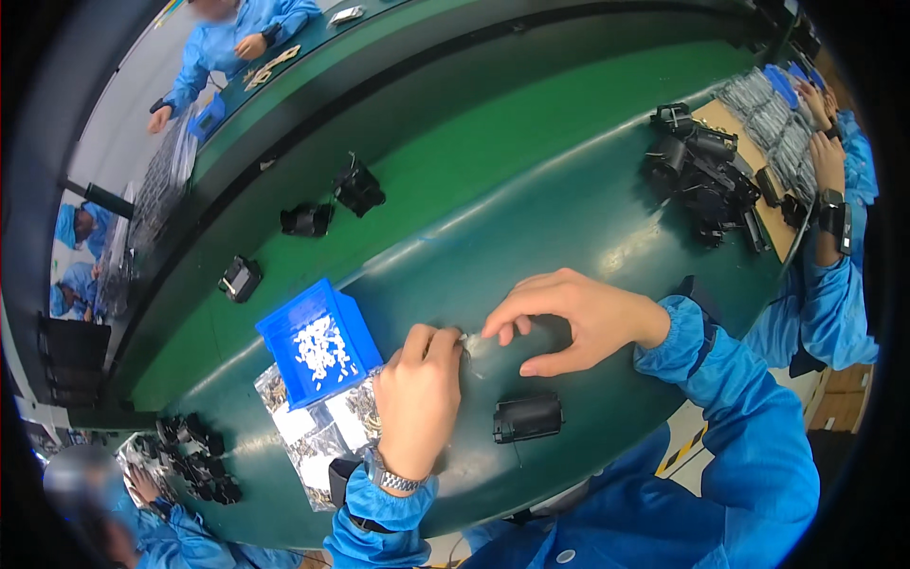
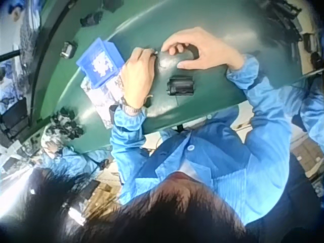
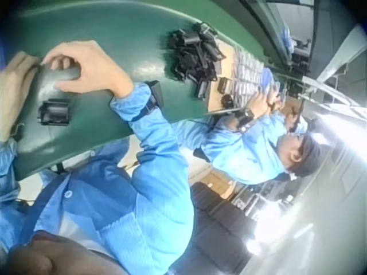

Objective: Assembling small electronic components, likely motor housings or fan assemblies, at a factory workstation.

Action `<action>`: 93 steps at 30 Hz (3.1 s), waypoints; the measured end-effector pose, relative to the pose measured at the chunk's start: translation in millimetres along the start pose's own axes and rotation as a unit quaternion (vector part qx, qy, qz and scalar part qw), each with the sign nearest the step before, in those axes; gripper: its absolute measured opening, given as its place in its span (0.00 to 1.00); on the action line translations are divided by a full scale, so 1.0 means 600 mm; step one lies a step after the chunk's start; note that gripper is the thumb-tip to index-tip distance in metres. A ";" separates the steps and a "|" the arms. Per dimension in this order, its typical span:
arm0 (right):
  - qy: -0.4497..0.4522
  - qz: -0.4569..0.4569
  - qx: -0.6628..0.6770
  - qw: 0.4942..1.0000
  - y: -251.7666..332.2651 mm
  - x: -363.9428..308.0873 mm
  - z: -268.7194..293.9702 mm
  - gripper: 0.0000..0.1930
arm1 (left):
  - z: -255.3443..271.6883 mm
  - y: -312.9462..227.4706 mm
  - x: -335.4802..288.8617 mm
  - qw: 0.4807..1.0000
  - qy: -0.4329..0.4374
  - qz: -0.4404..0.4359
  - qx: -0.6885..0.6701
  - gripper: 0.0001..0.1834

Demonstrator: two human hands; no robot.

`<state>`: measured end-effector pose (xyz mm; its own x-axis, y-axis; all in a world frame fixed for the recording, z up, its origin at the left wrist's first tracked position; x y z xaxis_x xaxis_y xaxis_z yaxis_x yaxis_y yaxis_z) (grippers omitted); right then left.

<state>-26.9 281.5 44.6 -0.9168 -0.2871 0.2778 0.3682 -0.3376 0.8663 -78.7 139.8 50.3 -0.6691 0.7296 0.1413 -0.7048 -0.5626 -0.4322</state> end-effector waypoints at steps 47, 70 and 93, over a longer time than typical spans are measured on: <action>-0.122 -0.093 -0.036 0.987 0.010 0.010 -0.028 0.06 | 0.053 -0.013 -0.061 0.959 -0.227 -0.060 -0.156 0.14; -0.115 -0.042 -0.038 0.992 0.017 0.002 -0.030 0.07 | 0.192 0.074 -0.061 0.960 -0.266 0.021 0.083 0.14; -0.125 0.048 -0.006 0.991 0.042 0.014 -0.048 0.07 | 0.055 0.001 -0.049 0.966 -0.103 0.003 -0.239 0.10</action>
<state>-21.0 244.7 56.8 -0.8862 -0.0872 0.4550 0.4566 -0.3307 0.8259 -67.3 104.9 75.0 -0.7399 0.6066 0.2908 -0.5450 -0.2873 -0.7877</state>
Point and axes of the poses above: each hand's wrist, its own x-axis towards the middle knuckle, its own z-axis out of the back of the hand, y = z × x, the point moved 10 cm from there along x, towards the middle knuckle, and after that the axes turned 3 degrees about -x, right-handed, at the moved point
